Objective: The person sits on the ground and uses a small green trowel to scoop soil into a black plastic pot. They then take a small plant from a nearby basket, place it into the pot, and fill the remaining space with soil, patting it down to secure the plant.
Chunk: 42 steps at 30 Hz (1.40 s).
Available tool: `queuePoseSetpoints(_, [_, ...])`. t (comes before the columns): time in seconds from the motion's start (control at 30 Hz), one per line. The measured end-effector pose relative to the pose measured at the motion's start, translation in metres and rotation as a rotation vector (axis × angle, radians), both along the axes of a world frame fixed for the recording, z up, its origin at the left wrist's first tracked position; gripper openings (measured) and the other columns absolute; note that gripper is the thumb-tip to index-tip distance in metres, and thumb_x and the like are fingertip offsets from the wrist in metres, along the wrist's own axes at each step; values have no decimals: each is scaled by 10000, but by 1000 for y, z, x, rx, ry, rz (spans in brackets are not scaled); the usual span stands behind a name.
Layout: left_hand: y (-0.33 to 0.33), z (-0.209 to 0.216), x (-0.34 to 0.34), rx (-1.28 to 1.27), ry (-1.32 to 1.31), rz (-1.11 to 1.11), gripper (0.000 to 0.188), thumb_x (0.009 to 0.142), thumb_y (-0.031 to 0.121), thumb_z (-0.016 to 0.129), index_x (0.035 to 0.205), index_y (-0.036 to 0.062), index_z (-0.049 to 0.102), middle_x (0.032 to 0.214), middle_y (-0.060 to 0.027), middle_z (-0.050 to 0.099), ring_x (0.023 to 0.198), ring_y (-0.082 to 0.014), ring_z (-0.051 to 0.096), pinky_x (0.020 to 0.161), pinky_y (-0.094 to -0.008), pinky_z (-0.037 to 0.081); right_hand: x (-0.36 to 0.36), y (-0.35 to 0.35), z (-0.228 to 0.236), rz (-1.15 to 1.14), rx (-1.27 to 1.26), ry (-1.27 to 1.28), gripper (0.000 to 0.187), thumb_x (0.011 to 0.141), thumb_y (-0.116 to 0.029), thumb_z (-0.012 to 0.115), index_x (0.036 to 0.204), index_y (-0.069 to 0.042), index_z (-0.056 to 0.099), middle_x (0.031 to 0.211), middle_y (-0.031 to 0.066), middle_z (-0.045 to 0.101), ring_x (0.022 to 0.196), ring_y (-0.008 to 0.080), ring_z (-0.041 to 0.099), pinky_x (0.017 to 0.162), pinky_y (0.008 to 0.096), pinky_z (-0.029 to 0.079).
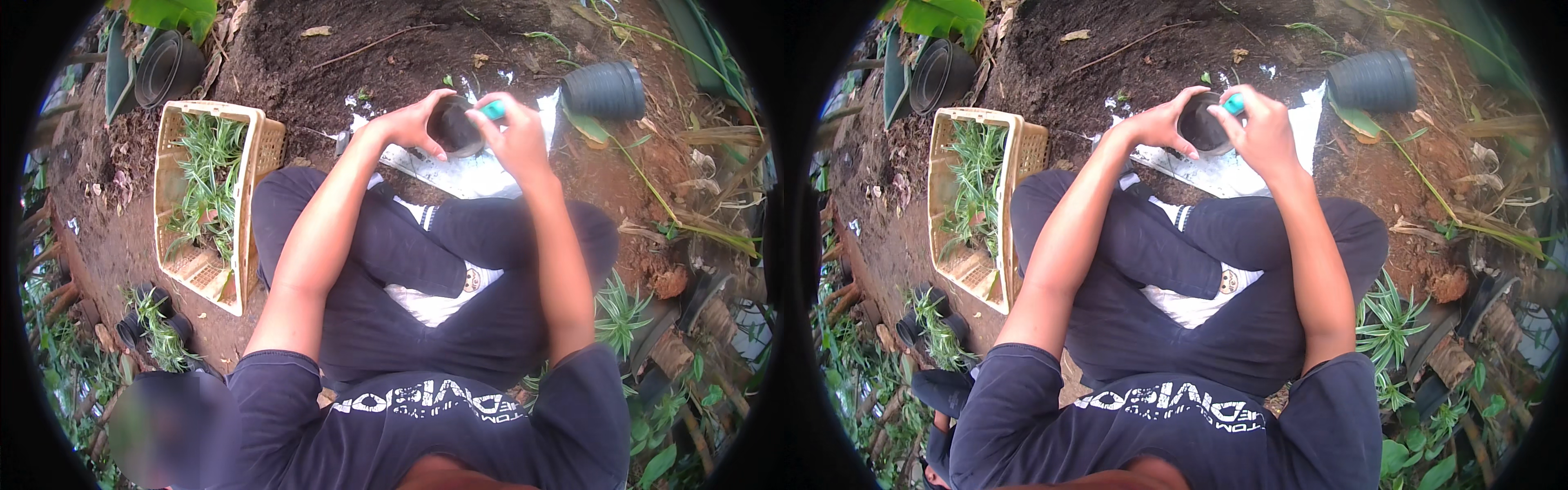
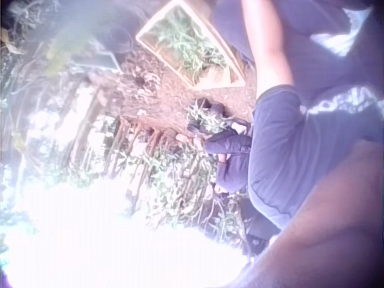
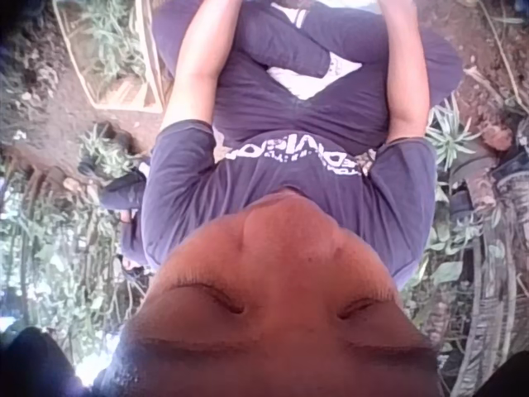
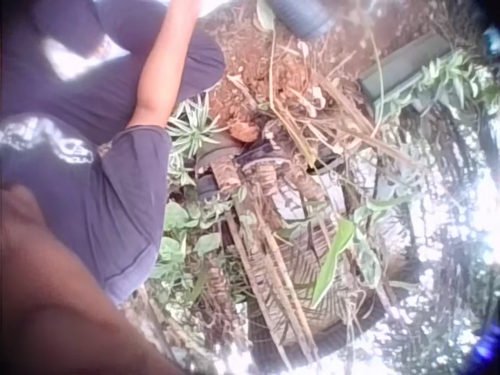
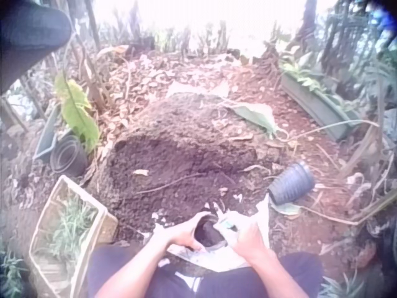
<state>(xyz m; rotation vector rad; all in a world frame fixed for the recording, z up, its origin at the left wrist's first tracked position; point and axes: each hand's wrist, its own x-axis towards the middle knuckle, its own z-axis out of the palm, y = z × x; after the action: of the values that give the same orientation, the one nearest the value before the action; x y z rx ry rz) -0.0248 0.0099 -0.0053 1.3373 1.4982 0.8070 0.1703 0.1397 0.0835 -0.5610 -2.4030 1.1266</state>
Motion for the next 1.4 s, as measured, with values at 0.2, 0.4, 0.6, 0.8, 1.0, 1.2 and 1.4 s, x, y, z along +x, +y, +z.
queuePoseSetpoints(0.2, [2, -6, -3, 5, 27, -3, 1326, 596, 326, 1010, 1625, 149, 193, 1532, -264, 479, 1439, -354, 477, 1191, -446, 409, -9, 1, -18, -22, -17, -49, 205, 893, -146, 811, 975, -12, 680, 780, 153, 703, 644, 259, 695, 594, 368, 519])
queuePoseSetpoints(0.4, [5, 2, -2, -15, 62, 0, 1326, 594, 348, 1011, 1620, 134, 199, 1504, -261, 512, 1421, -362, 496, 1178, -446, 422, -12, -6, -19, -87, 7, 6, 196, 891, -143, 814, 970, -16, 688, 755, 143, 704, 640, 253, 706, 593, 358, 523])
queuePoseSetpoints(0.6, [7, -3, -3, -9, 68, -2, 1327, 589, 351, 1017, 1617, 133, 207, 1493, -260, 523, 1408, -367, 509, 1172, -452, 426, -11, -11, -15, -118, -39, 137, 166, 903, -134, 797, 969, -20, 695, 757, 127, 722, 617, 192, 696, 568, 334, 515])
queuePoseSetpoints(0.8, [3, 0, -2, -27, 52, -3, 1333, 584, 353, 1017, 1620, 136, 207, 1498, -272, 516, 1418, -378, 496, 1168, -455, 426, -10, -11, 3, -178, -59, 114, 169, 900, -118, 786, 992, -21, 683, 753, 139, 704, 612, 217, 675, 597, 354, 509])
queuePoseSetpoints(1.0, [2, 3, -1, -46, 63, 2, 1334, 591, 330, 1012, 1627, 151, 193, 1522, -281, 491, 1438, -382, 475, 1187, -457, 408, -6, -8, -7, -51, -95, 39, 142, 912, -79, 760, 1008, -32, 666, 792, 123, 709, 649, 207, 677, 612, 345, 503])
queuePoseSetpoints(1.2, [8, 3, -2, -7, 48, -9, 1322, 599, 314, 1011, 1621, 113, 196, 1521, -255, 501, 1439, -356, 478, 1196, -441, 402, -1, 2, -20, -4, -91, -45, 209, 931, -11, 708, 1093, -48, 580, 908, 146, 738, 764, 260, 737, 673, 364, 540])
queuePoseSetpoints(1.4, [10, 10, 1, -59, 90, 1, 1329, 586, 285, 1018, 1621, 133, 197, 1519, -238, 506, 1433, -344, 485, 1193, -441, 407, -3, -1, -22, 14, -57, 77, 275, 924, 26, 686, 1148, -46, 544, 988, 158, 740, 901, 350, 754, 742, 417, 559])
